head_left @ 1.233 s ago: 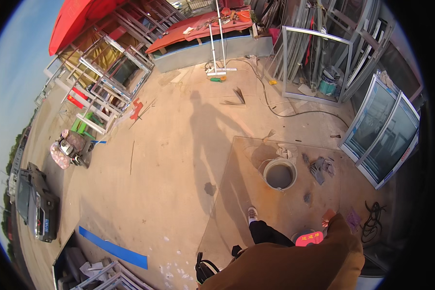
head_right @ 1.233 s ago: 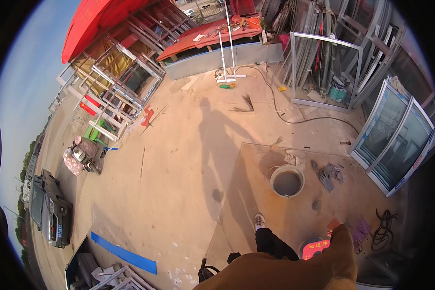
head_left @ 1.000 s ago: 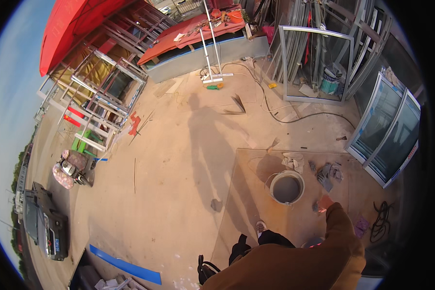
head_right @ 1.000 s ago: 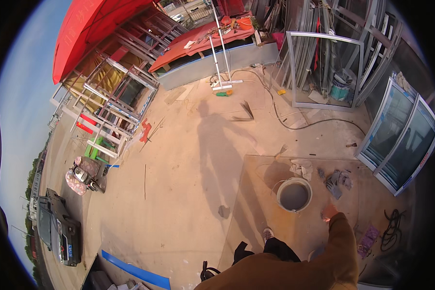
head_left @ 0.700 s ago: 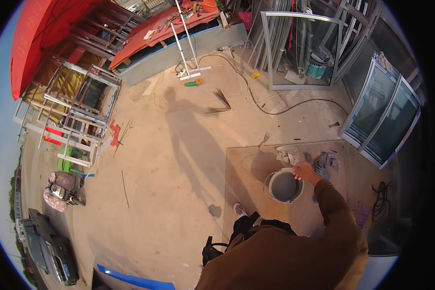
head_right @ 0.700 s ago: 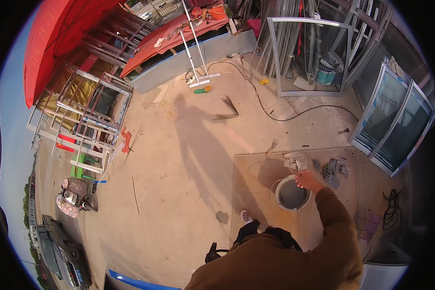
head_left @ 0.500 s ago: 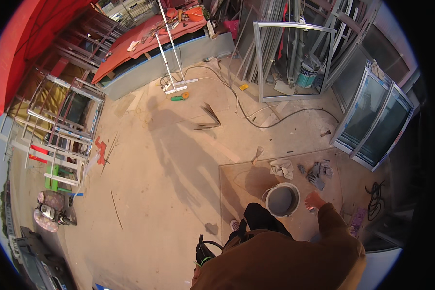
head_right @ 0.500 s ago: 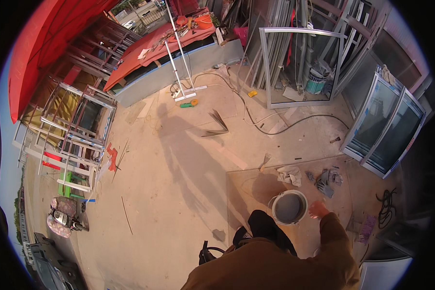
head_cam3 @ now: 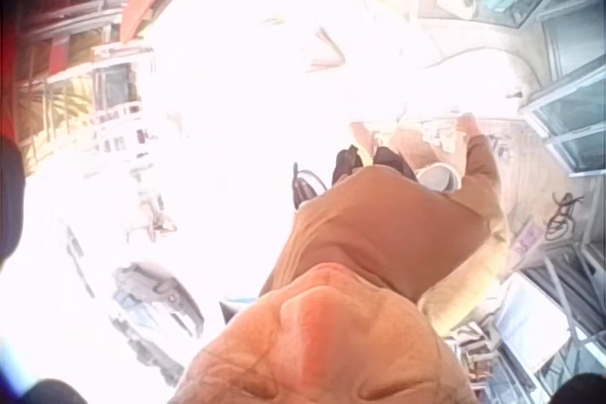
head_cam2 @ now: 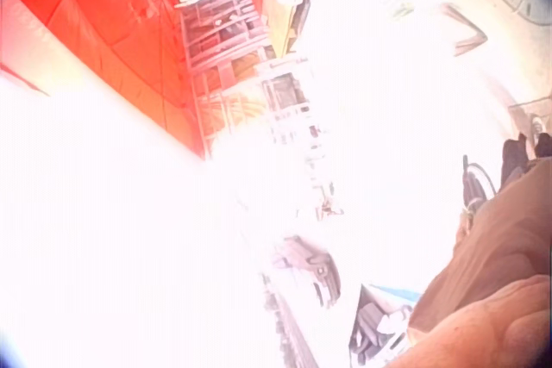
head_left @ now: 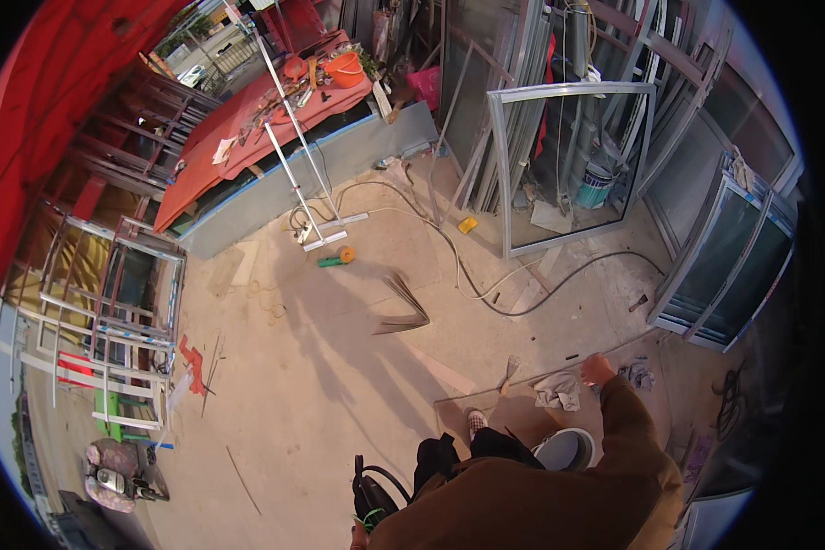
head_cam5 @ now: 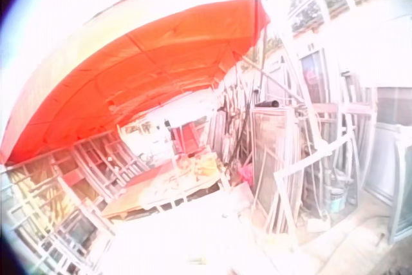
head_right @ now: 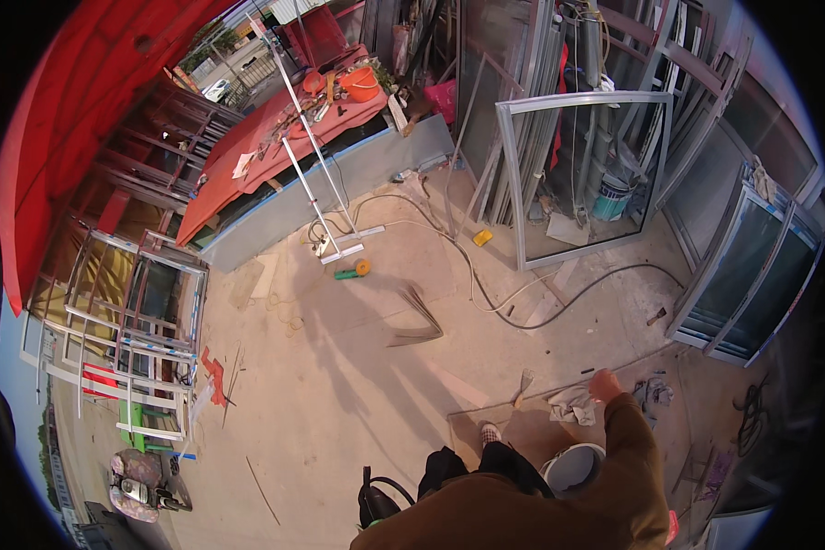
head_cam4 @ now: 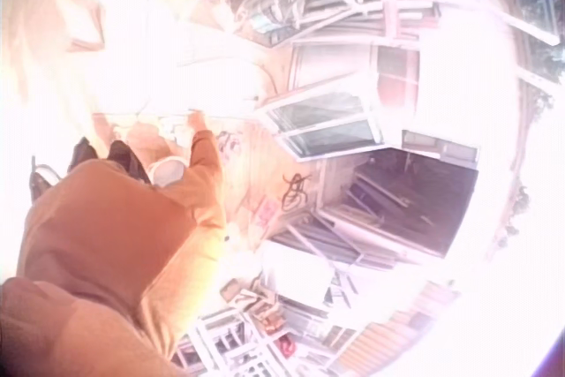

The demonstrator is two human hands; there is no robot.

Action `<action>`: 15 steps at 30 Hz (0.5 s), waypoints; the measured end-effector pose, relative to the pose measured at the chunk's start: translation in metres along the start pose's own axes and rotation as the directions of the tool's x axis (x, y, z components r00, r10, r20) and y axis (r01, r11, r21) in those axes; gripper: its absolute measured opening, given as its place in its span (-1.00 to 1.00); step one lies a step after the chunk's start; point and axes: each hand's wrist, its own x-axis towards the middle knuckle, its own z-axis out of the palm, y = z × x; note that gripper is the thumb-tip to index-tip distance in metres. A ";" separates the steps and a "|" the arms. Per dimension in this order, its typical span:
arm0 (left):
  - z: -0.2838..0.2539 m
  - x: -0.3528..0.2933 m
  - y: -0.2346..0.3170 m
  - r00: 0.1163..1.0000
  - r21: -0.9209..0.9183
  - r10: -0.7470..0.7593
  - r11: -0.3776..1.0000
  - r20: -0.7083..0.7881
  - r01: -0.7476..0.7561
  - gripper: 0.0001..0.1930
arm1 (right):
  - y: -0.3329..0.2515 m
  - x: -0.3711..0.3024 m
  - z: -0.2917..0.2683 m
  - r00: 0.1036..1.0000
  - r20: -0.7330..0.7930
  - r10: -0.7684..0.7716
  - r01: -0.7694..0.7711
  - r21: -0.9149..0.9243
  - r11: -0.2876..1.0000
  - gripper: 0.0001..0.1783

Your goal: The person assembles a window frame by inserting a long aluminum profile into the frame's channel, then secures a coiled black rubber seal with a green zip tie. The person then walks to a workbench, places the seal and a bucket on the table, and returns to the frame to prepare a caulking gun.

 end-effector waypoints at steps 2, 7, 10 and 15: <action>0.003 0.011 0.050 1.000 -0.014 -0.010 1.000 -0.002 0.010 0.23 | -0.066 0.083 -0.101 0.959 -0.109 0.263 -0.023 0.891 0.453 -0.84; 0.017 0.052 0.191 0.999 -0.060 -0.018 0.998 0.029 0.020 0.23 | -0.187 0.205 -0.287 0.911 -0.412 -0.022 0.371 0.794 0.481 -0.81; 0.022 0.077 0.295 0.998 -0.044 -0.010 0.999 0.061 0.013 0.23 | -0.195 0.237 -0.307 0.925 -0.375 0.059 0.323 0.860 0.395 -0.80; 0.022 0.102 0.447 0.993 -0.038 0.018 0.999 0.115 -0.014 0.23 | -0.135 0.229 -0.264 0.916 0.236 0.324 -0.368 0.817 0.444 -0.80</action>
